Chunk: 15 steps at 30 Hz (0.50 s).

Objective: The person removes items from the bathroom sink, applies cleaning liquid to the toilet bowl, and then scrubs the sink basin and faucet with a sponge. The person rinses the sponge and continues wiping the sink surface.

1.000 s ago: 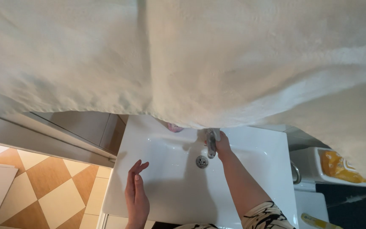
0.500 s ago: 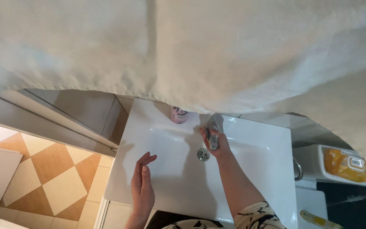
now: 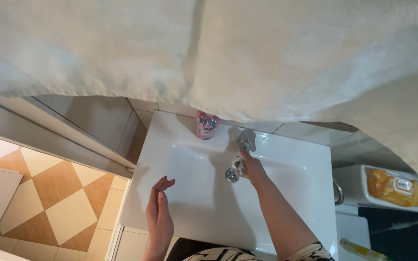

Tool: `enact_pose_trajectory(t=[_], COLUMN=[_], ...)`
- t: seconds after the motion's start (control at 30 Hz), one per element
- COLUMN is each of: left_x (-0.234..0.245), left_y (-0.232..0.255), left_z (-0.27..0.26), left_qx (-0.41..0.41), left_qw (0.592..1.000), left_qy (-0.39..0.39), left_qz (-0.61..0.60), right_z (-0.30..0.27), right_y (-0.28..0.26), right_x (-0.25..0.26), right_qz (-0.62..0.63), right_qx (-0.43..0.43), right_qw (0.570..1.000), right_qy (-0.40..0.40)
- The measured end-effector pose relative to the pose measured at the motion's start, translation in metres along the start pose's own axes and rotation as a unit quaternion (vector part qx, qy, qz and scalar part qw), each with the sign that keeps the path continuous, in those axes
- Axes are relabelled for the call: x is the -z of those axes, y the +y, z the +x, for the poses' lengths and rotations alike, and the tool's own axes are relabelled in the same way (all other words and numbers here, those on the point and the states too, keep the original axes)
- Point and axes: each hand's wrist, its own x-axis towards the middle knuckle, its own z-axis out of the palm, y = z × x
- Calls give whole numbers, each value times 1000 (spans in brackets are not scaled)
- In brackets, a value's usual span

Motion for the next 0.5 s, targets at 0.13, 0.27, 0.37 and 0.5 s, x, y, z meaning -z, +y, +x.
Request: enact_pose_trajectory(t=[0.13, 0.27, 0.37, 0.5], left_x=[0, -3, -6, -9], left_y=[-4, 1, 1, -7], left_z=[7, 8, 7, 1], left_qx=[-11, -12, -20, -1], left_qw=[1000, 1000, 1000, 1000], left_qy=[13, 3, -7, -19], left_qz=[-9, -5, 0, 11], right_z=[76, 133, 160, 164], right_y=[22, 23, 24, 35], right_x=[0, -3, -3, 1], right_qz=[27, 232, 269, 350], right_qx=[18, 40, 58, -95], right_qw=[999, 962, 938, 882], right_qy=[19, -135, -209, -300])
